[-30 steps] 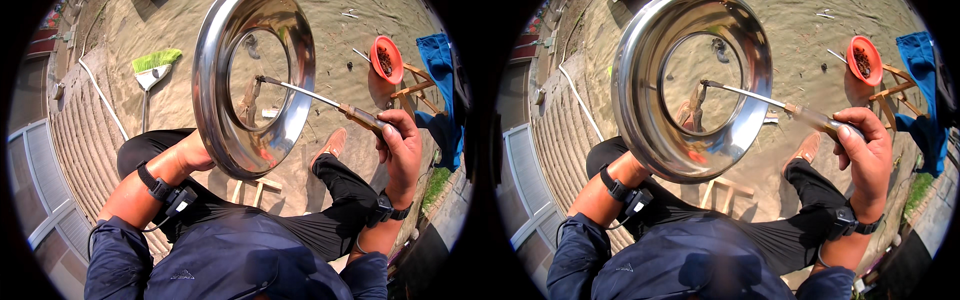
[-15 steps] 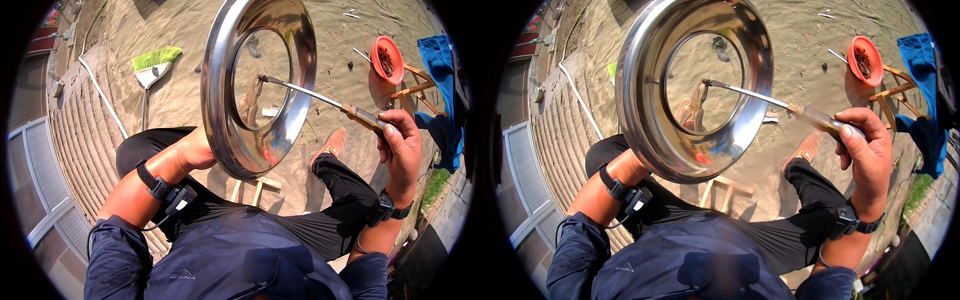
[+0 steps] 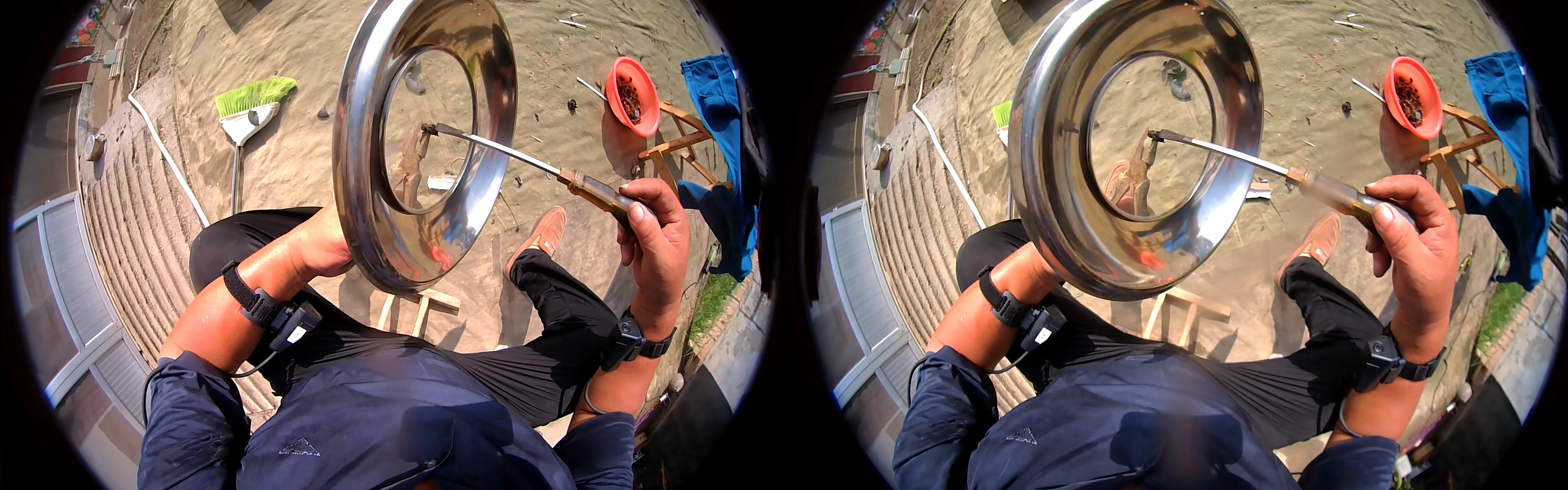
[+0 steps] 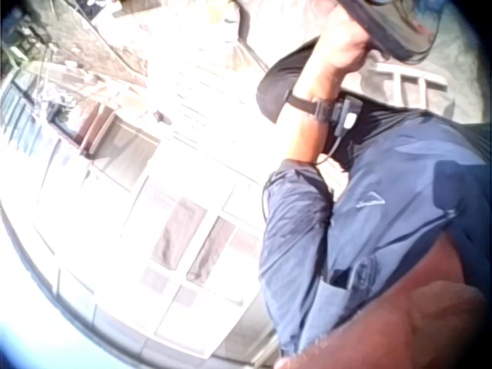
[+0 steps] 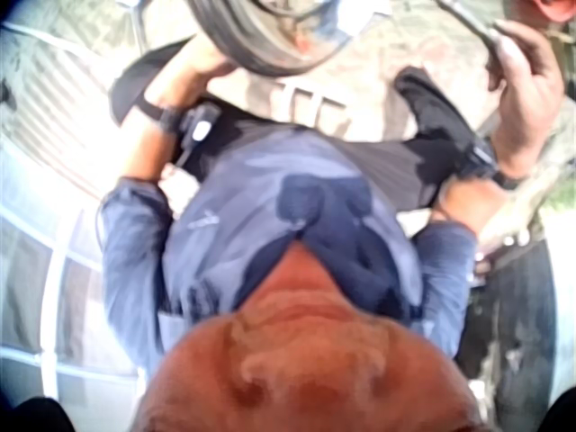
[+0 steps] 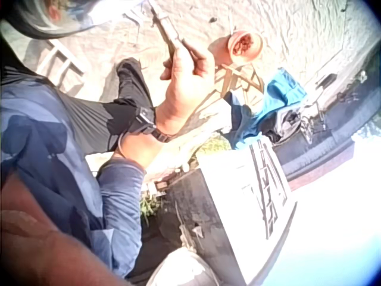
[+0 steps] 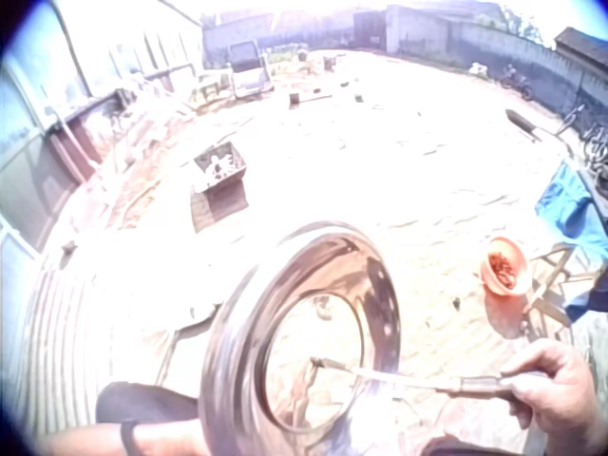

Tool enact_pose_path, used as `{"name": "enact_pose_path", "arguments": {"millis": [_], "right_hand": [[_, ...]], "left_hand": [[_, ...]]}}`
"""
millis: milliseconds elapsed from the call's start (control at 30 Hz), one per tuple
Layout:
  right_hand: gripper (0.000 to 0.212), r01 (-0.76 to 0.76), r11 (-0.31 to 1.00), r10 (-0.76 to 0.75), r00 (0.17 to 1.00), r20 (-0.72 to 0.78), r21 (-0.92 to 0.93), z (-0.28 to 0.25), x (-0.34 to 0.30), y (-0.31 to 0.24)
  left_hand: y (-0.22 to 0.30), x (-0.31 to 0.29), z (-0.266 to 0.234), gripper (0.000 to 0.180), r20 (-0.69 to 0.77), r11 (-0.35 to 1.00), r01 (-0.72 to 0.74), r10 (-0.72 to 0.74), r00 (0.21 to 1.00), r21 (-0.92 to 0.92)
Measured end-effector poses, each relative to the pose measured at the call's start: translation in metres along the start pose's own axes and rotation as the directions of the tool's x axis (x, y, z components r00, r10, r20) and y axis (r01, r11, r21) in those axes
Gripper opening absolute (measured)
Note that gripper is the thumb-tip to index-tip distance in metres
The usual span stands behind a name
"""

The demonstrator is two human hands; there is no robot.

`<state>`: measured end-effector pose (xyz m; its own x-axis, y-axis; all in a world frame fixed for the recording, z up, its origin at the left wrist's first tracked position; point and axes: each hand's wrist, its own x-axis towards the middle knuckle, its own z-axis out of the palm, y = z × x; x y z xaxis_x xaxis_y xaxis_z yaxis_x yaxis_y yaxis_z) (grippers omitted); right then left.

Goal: The person uses a screwdriver and pliers to tighten or adjust the handle and center screw on a metallic pot lid, then carries the lid into a kitchen and places it in a cabinet.

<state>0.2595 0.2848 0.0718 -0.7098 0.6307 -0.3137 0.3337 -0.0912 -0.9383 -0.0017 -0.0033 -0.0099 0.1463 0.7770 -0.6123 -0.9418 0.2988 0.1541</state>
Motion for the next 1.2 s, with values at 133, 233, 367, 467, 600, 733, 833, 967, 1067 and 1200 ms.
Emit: {"name": "enact_pose_path", "arguments": {"millis": [133,233,367,467,600,733,833,967,1067,1200], "right_hand": [[0.024,0.007,1.000,-0.007,1.000,0.011,-0.011,0.000,0.000,0.001],[0.024,0.009,1.000,-0.009,1.000,0.013,-0.007,0.001,0.000,0.001],[0.024,0.031,0.999,-0.031,0.999,0.007,-0.028,0.004,0.001,0.000],[0.025,0.029,0.999,-0.029,0.999,0.018,-0.042,0.002,0.001,0.000],[0.028,-0.009,0.999,0.011,0.999,0.044,-0.042,-0.003,0.001,0.002],[0.029,0.033,0.997,-0.027,0.997,0.078,-0.076,-0.005,0.000,0.002],[0.027,0.100,0.971,-0.089,0.994,0.057,-0.218,0.001,-0.005,-0.004],[0.028,0.468,0.778,-0.426,0.883,0.194,-0.419,0.007,-0.002,0.004],[0.029,0.543,0.699,-0.488,0.838,0.245,-0.466,0.019,-0.008,-0.004],[0.033,0.451,0.831,-0.451,0.889,0.079,-0.326,0.018,-0.002,0.008]], "left_hand": [[0.002,0.000,0.001,0.040,-0.021,1.000,0.029,-0.029,0.999,-0.009],[0.001,0.002,-0.003,0.039,-0.089,0.999,0.048,-0.050,0.995,-0.026],[-0.002,0.005,-0.013,0.037,-0.123,0.988,0.113,-0.100,0.987,0.103],[-0.007,0.000,0.000,0.031,0.034,0.824,-0.152,0.159,0.987,0.545],[-0.004,-0.006,0.012,0.029,0.119,0.570,-0.226,0.219,0.968,0.790],[-0.007,-0.006,0.005,0.031,0.095,0.566,-0.200,0.210,0.973,0.800],[-0.004,-0.007,0.011,0.024,0.062,0.598,-0.171,0.198,0.978,0.783],[-0.004,-0.007,0.013,0.020,-0.027,0.699,-0.114,0.188,0.982,0.706],[-0.002,-0.006,0.008,0.032,-0.155,0.883,-0.029,0.114,0.981,0.469],[-0.002,-0.001,-0.011,0.044,-0.061,0.847,-0.132,0.190,0.980,0.514]]}}
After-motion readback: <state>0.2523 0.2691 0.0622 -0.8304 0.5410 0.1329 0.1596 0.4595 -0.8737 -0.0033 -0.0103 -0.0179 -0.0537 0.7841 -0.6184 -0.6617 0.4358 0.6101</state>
